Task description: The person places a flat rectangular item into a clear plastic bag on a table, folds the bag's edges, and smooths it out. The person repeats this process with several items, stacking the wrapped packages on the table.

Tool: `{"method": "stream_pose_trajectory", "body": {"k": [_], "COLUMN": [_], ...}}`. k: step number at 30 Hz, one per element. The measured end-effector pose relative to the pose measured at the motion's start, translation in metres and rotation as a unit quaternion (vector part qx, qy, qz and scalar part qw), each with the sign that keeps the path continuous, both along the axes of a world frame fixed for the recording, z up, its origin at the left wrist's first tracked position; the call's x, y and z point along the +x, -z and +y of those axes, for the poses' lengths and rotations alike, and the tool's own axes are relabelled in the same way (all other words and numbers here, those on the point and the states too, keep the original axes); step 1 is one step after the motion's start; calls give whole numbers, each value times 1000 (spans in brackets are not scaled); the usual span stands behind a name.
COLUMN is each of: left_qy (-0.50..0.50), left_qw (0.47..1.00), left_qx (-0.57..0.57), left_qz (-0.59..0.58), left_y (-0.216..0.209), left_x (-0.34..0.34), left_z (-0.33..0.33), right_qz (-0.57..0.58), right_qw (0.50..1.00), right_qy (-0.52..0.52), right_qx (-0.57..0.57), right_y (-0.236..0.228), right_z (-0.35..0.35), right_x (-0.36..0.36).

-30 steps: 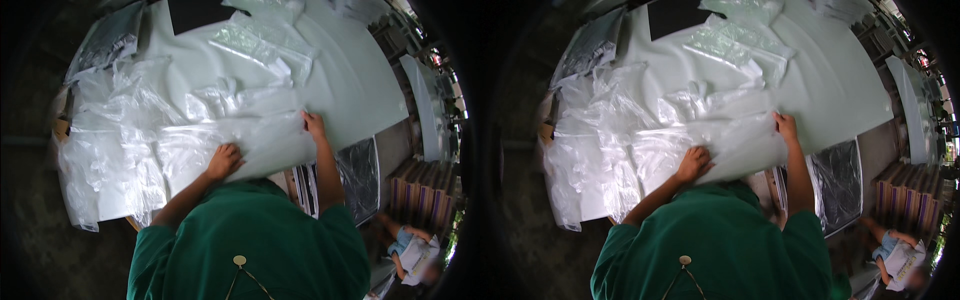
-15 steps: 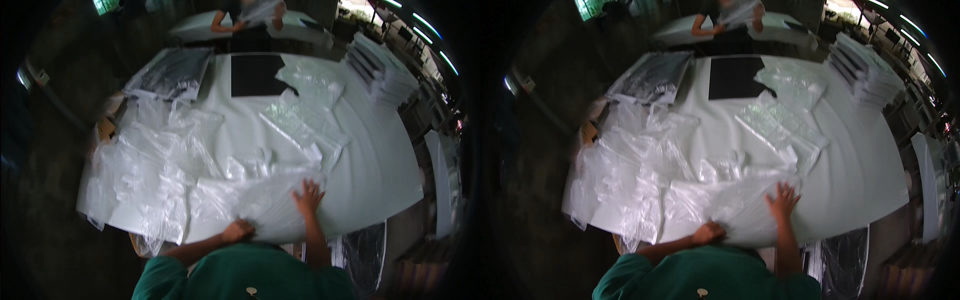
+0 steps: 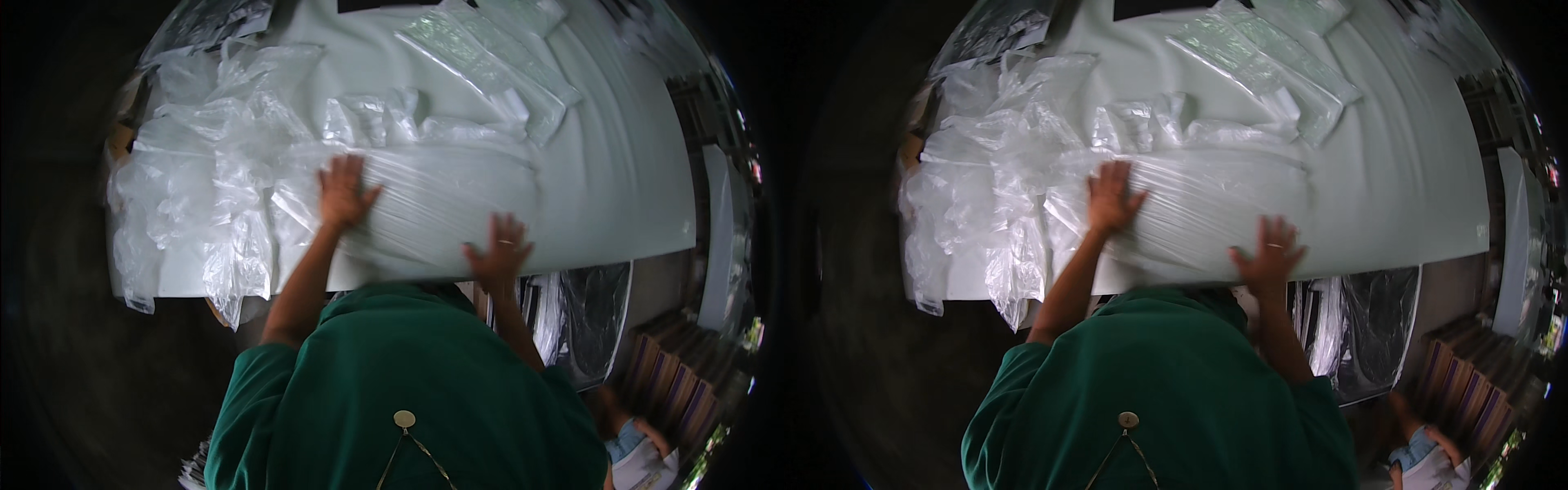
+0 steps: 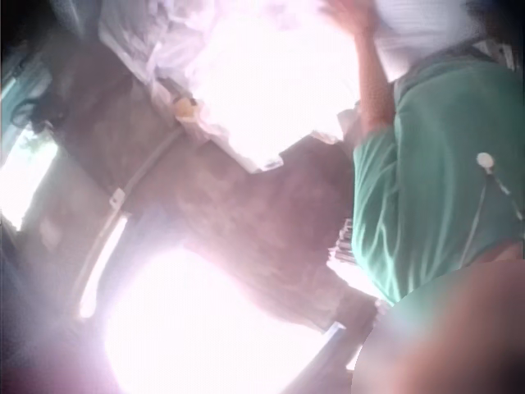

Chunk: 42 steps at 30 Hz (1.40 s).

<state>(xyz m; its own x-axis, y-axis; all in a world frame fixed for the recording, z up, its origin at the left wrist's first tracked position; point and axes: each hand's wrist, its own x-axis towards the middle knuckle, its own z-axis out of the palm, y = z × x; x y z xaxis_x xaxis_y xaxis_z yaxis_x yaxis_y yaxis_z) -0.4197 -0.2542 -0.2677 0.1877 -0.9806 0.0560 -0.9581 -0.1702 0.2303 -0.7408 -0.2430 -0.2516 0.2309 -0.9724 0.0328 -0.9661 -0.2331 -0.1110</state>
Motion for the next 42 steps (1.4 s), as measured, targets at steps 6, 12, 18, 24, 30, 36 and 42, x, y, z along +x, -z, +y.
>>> {"method": "stream_pose_trajectory", "body": {"k": [6, 12, 18, 24, 30, 36, 42], "left_qy": [-166, 264, 366, 221, 150, -77, 226], "left_qw": [981, 961, 921, 923, 988, 954, 957], "left_qx": [43, 72, 112, -149, -30, -281, -72], "left_qz": [-89, 43, 70, 279, 26, 72, 169], "left_y": [-3, -9, -21, -28, -27, -86, -36], "left_x": [22, -133, -112, -88, 34, 99, -79], "left_z": [-22, 10, 58, 4, -68, -110, -28], "right_qz": [69, -163, 37, -118, -37, -49, -41], "right_qw": [990, 966, 996, 979, 971, 974, 983], "right_qy": [121, -202, 73, -164, -224, -211, -174], "right_qx": [10, 0, 40, -7, 75, 69, 44], "right_y": [-19, 7, 2, 14, 0, 1, 11], "right_z": [-14, -80, -193, -66, -11, -13, -15], "right_x": [-49, 67, 1, 80, 30, 22, 36]}}
